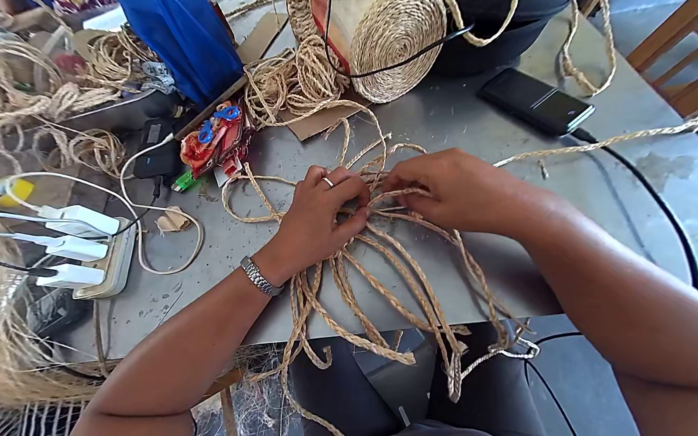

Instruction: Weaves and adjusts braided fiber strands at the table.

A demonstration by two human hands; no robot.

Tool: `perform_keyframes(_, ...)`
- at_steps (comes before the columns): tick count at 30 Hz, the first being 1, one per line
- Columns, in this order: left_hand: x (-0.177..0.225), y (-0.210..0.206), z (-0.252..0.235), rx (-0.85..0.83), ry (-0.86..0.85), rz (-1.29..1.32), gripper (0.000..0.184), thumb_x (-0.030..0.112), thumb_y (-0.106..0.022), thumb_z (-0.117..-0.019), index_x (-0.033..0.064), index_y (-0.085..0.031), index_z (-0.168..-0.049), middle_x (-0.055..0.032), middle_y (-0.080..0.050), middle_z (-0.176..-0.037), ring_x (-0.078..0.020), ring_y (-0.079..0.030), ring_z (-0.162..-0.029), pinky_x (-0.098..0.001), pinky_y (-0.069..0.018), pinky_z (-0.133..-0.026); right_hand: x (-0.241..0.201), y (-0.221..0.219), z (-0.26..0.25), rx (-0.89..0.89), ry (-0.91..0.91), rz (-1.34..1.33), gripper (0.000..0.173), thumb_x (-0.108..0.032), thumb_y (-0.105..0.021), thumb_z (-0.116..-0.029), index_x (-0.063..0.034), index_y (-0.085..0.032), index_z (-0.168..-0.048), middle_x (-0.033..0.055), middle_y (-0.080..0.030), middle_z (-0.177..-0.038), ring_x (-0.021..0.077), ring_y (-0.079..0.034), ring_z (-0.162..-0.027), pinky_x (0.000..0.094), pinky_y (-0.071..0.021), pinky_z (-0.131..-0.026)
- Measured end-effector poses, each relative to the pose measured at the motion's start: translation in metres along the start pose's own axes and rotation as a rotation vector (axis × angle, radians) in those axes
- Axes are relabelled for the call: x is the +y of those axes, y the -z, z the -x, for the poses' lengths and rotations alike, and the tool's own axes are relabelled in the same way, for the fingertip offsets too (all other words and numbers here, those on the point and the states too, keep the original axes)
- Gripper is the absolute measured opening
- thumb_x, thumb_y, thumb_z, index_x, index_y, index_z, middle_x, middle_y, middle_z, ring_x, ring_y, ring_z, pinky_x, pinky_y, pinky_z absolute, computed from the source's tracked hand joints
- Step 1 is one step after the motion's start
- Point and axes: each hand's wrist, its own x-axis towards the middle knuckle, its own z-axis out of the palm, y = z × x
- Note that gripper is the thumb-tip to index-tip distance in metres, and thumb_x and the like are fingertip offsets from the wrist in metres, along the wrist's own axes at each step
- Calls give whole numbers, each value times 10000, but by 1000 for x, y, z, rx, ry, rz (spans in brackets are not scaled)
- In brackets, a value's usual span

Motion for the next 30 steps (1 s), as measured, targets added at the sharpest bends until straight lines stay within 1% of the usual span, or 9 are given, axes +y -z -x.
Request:
perform_keyframes(3, 1, 0, 0, 0, -7, -4, 142, 318, -598, -982, 211, -683, -1016, 47, -655, -1125, -209, -533, -1140, -471, -393, -953, 0, 1, 3, -61, 25, 98, 147, -144, -704, -936, -66, -745, -1054, 82, -672, -931, 222, -663, -888, 415, -558, -802)
perform_keyframes(6, 2, 1, -1, -10, 4, -21, 150, 322, -597, -981, 208, -683, -1027, 45, -648, -1102, -213, -533, -1110, -468, -398, -916, 1, -4, 2, -36, 46, 143, 124, -160, -663, -969, -63, -737, -994, 102, -656, -918, 273, -663, -906, 469, -559, -795)
perform_keyframes(8, 3, 0, -1, -9, 14, -26, 153, 325, -599, -978, 209, -683, -1030, 47, -645, -1051, -215, -531, -1092, -466, -393, -903, 2, -4, 2, 9, 18, 66, 135, -180, -639, -986, -79, -727, -1010, 74, -680, -912, 226, -676, -888, 447, -567, -790)
perform_keyframes(10, 4, 0, 0, -7, 21, -31, 141, 323, -599, -978, 210, -665, -1030, 49, -640, -1020, -217, -529, -1081, -469, -392, -894, 1, 0, 1, 40, -53, -92, 125, -217, -663, -985, -125, -742, -1017, -2, -718, -892, 91, -672, -802, 313, -572, -747)
perform_keyframes(12, 6, 0, 2, 3, 10, -45, 118, 296, -597, -978, 198, -634, -1031, 39, -625, -1001, -223, -525, -1050, -471, -392, -874, -3, 3, 1, 37, -127, -258, 158, -235, -714, -956, -130, -754, -1067, -27, -732, -882, 45, -664, -754, 251, -565, -712)
perform_keyframes(15, 7, -1, 4, 3, -14, -67, 113, 261, -583, -985, 184, -634, -1050, 25, -619, -1019, -231, -525, -1052, -476, -391, -870, -10, 5, 0, 11, -217, -395, 261, -215, -734, -953, -142, -693, -1201, -36, -748, -854, 47, -689, -724, 241, -581, -687)
perform_keyframes(18, 7, -1, 3, -6, -23, -76, 198, 270, -552, -1005, 189, -676, -1136, 13, -635, -1070, -247, -526, -1065, -485, -389, -871, -13, 7, 0, -4, -263, -461, 279, -188, -695, -986, -147, -655, -1258, -14, -749, -843, 50, -702, -724, 225, -588, -688)
perform_keyframes(22, 6, 0, 4, -10, -4, -51, 255, 293, -565, -1007, 232, -696, -1217, 3, -624, -1102, -252, -520, -1084, -483, -400, -881, -12, 9, -1, -24, -303, -539, 255, -113, -634, -1017, -116, -625, -1272, 27, -759, -863, 83, -738, -755, 228, -616, -718)
perform_keyframes(30, 2, 1, 5, -44, -36, -7, 269, 233, -556, -999, 239, -723, -1210, -4, -603, -1094, -245, -503, -1068, -488, -374, -876, -11, 9, 0, -46, -275, -514, 258, -112, -638, -1011, -126, -596, -1265, 11, -728, -810, 56, -695, -682, 205, -583, -658)
